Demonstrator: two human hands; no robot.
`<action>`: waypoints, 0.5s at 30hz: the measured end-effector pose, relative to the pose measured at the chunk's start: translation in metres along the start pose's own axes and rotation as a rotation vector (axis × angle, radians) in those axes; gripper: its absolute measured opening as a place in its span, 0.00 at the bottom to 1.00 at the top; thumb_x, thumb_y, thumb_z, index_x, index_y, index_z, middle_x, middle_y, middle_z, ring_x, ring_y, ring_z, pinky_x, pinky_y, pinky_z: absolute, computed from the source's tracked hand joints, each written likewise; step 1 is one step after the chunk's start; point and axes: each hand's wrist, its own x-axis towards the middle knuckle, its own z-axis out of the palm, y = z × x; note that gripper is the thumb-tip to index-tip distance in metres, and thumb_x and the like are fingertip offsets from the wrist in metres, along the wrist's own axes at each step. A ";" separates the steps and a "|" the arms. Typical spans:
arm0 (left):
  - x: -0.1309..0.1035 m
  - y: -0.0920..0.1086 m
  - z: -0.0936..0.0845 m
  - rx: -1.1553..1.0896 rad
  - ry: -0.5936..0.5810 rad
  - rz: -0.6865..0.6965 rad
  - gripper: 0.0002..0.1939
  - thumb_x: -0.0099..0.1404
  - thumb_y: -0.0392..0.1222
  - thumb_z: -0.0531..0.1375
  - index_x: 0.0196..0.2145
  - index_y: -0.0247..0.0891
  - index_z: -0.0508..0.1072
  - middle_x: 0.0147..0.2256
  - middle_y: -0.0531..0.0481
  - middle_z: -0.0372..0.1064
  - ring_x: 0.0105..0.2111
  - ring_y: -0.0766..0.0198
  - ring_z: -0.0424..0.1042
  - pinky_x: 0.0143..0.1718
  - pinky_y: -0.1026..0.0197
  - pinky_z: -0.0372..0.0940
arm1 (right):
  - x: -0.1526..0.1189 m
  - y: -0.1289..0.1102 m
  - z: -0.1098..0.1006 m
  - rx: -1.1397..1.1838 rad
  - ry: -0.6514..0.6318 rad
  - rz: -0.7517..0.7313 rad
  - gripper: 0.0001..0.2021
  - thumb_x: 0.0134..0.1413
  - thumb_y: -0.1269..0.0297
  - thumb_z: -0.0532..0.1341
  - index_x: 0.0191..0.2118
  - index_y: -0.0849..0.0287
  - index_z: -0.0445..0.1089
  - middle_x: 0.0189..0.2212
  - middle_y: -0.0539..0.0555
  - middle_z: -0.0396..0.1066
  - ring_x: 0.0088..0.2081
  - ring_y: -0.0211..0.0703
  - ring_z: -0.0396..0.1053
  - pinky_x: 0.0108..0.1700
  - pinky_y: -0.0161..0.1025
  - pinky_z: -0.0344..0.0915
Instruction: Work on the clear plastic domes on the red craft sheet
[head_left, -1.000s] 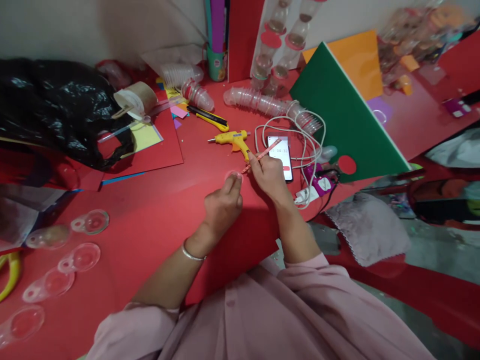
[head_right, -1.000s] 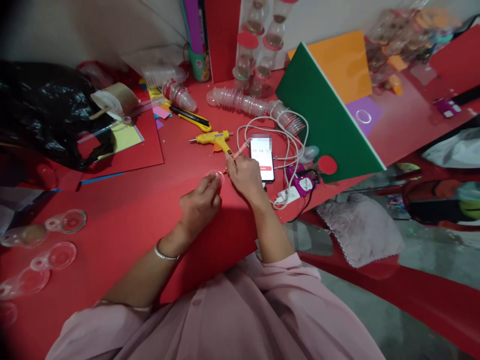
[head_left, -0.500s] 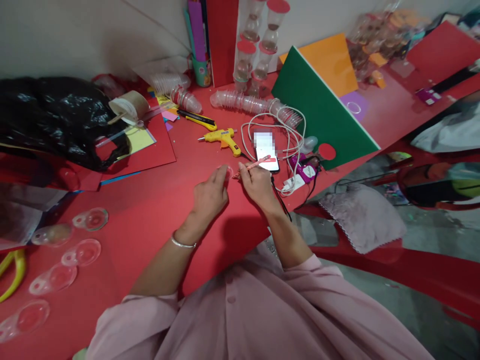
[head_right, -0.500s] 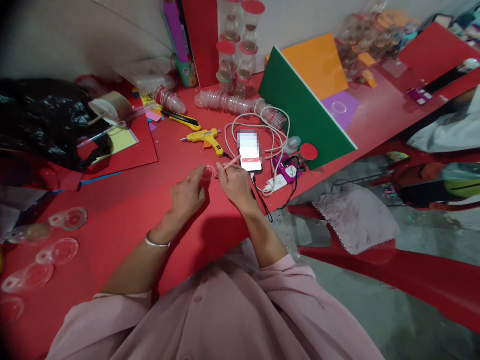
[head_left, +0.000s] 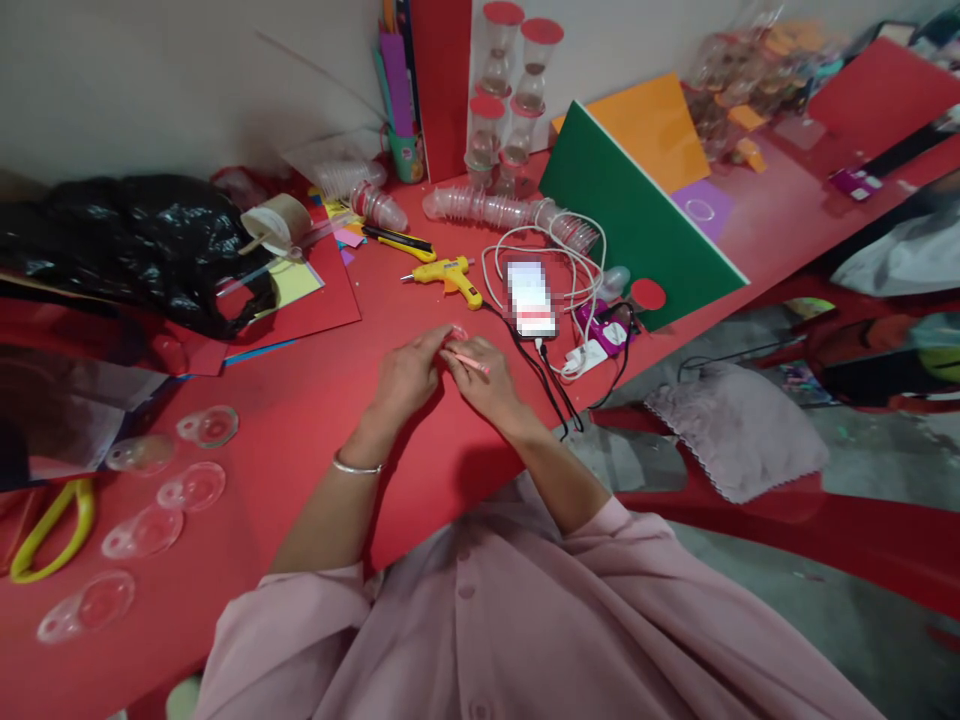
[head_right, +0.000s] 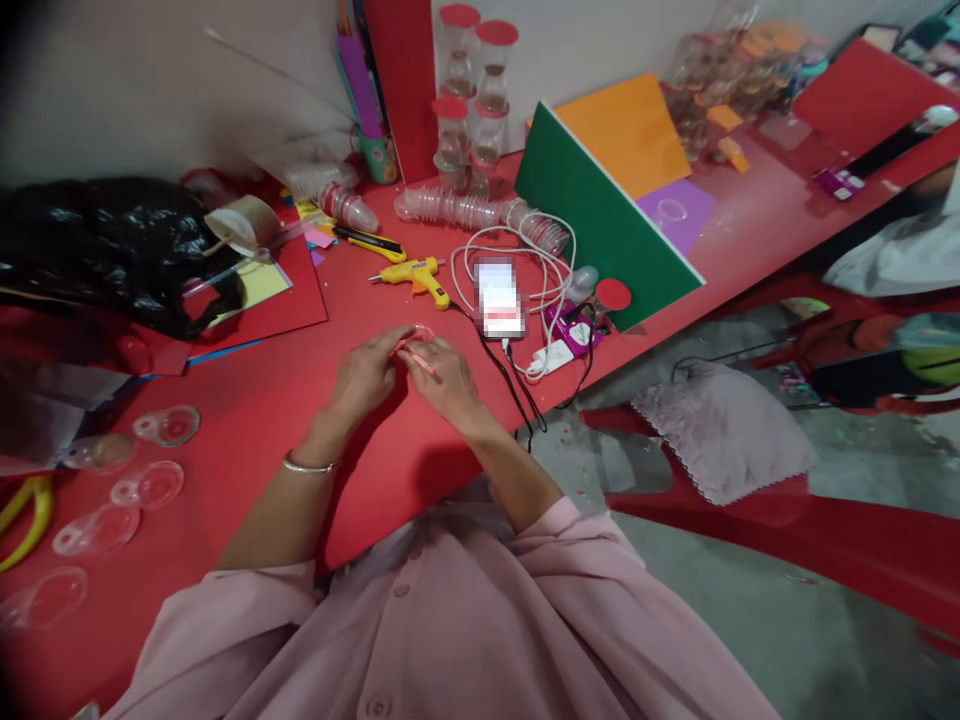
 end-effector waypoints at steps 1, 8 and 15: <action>0.000 -0.002 0.001 -0.003 0.005 0.009 0.30 0.72 0.32 0.53 0.68 0.45 0.72 0.66 0.45 0.74 0.61 0.53 0.77 0.56 0.53 0.73 | 0.001 -0.001 0.001 -0.008 -0.007 0.011 0.17 0.80 0.59 0.54 0.52 0.55 0.80 0.49 0.58 0.83 0.53 0.48 0.78 0.61 0.46 0.72; -0.001 0.004 0.005 0.044 0.051 0.054 0.28 0.73 0.33 0.55 0.67 0.44 0.72 0.63 0.42 0.76 0.56 0.53 0.79 0.49 0.56 0.73 | -0.009 -0.011 -0.023 0.014 0.083 0.113 0.19 0.80 0.55 0.52 0.50 0.55 0.80 0.46 0.56 0.84 0.51 0.48 0.80 0.58 0.44 0.74; 0.007 0.012 0.020 0.167 0.065 0.061 0.20 0.81 0.48 0.53 0.62 0.42 0.76 0.60 0.35 0.72 0.43 0.55 0.78 0.39 0.57 0.69 | -0.053 -0.003 -0.047 -0.093 -0.065 0.085 0.17 0.78 0.62 0.54 0.61 0.55 0.76 0.54 0.61 0.82 0.55 0.52 0.80 0.59 0.47 0.74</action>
